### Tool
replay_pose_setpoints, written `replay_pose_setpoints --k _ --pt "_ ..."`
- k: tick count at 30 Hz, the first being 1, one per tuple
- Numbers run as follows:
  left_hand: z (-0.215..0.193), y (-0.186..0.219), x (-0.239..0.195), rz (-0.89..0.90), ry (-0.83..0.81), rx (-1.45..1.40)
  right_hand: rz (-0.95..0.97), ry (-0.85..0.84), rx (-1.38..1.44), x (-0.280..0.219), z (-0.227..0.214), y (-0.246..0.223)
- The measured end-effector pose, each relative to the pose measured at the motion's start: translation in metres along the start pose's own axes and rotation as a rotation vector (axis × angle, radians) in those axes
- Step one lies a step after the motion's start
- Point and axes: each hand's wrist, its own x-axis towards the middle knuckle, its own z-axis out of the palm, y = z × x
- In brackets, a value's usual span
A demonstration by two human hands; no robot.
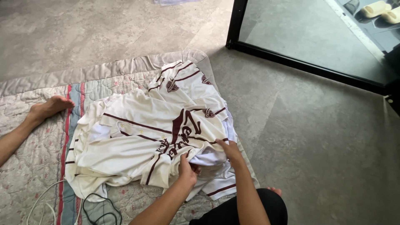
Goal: Folding a baseball jersey into a neat rectangle on a floor mat.
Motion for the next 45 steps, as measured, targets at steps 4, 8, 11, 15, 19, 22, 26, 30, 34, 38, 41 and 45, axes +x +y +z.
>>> replay_pose_setpoints --k 4,8,11,15,19,22,26,30,34,38,41,45 --pt "0.004 0.004 -0.003 0.066 0.076 -0.030 -0.056 0.150 -0.054 0.003 -0.002 -0.001" --pt "0.041 -0.006 0.007 0.134 0.104 -0.060 -0.115 0.287 -0.001 0.014 -0.035 -0.017" --pt "0.094 -0.038 0.016 0.164 0.037 0.082 -0.148 0.399 0.089 0.024 -0.098 -0.019" --pt "0.170 -0.081 -0.081 0.187 -0.233 0.530 -0.222 0.642 0.304 -0.023 -0.216 0.002" --pt "0.248 -0.241 -0.002 0.241 -0.490 1.074 -0.252 0.896 0.556 -0.116 -0.313 0.068" --pt "0.259 -0.342 -0.038 0.519 -0.877 1.636 -0.264 1.151 0.695 -0.180 -0.358 0.157" --pt "0.225 -0.424 -0.110 0.507 -1.150 1.703 -0.071 1.324 0.687 -0.242 -0.376 0.261" --pt "0.155 -0.454 -0.133 0.401 -1.186 1.732 0.115 1.286 0.656 -0.294 -0.361 0.315" --pt "0.139 -0.429 -0.107 0.410 -1.097 1.886 0.218 1.142 0.712 -0.295 -0.348 0.333" --pt "0.185 -0.358 -0.088 0.664 -0.855 1.995 0.164 0.688 0.428 -0.283 -0.315 0.286" --pt "0.213 -0.308 -0.105 0.708 -0.707 1.792 0.057 0.198 0.219 -0.288 -0.288 0.236" --pt "0.210 -0.286 -0.135 0.649 -0.576 1.620 -0.121 0.385 0.058 -0.300 -0.308 0.202"
